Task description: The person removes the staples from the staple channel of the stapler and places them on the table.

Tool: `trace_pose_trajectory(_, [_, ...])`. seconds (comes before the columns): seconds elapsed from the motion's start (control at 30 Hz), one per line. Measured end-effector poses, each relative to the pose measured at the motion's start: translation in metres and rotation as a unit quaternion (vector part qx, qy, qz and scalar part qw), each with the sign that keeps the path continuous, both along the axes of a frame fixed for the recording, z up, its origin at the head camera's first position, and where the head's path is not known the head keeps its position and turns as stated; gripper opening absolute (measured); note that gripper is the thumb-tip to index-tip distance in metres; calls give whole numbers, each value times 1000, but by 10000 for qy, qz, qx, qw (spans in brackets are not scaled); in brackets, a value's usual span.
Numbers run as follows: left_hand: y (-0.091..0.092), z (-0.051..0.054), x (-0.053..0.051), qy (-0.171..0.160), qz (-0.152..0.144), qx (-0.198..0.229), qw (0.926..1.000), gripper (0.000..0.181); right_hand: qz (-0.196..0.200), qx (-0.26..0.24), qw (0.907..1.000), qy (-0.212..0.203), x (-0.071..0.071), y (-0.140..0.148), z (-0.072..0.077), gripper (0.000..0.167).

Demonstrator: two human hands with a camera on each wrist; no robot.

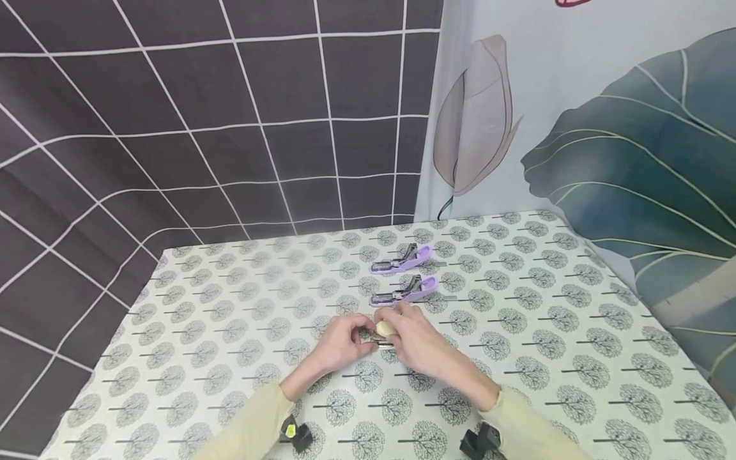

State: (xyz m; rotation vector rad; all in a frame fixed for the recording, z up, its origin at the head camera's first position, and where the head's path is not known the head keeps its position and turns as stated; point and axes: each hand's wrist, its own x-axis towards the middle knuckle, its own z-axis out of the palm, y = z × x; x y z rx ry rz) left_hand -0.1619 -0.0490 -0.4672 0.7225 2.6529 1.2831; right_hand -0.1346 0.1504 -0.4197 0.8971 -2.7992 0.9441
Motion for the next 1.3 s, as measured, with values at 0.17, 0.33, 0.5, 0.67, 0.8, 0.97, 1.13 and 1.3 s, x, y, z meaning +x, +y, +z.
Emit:
trace_pose_trajectory(0.17, [0,0,1,-2,60,-41,10000,22,79,-294,9991,306,0,6,-4,39])
trace_pose_trajectory(0.33, [1,-1,1,107,38,-94,9999,20,112,-749,9966,319,2,14,-10,41])
trace_pose_trajectory(0.5, [1,0,2,27,109,-153,9998,20,144,-1086,9924,557,3,22,-16,43])
trace_pose_trajectory(0.67, [1,1,2,35,99,-155,9998,20,75,-1240,9900,663,3,28,-22,42])
trace_pose_trajectory(0.8, [1,0,3,9,109,-205,9997,20,43,-1327,9899,494,3,33,-25,38])
trace_pose_trajectory(0.97, [1,0,4,-3,128,-255,9996,20,26,-1688,9856,63,4,39,-30,37])
trace_pose_trajectory(1.13, [1,0,3,26,115,-282,9995,20,-12,-2082,9777,-288,6,43,-32,36])
trace_pose_trajectory(1.3, [1,0,3,-31,122,-315,9994,20,75,-2417,9692,-469,7,49,-34,35])
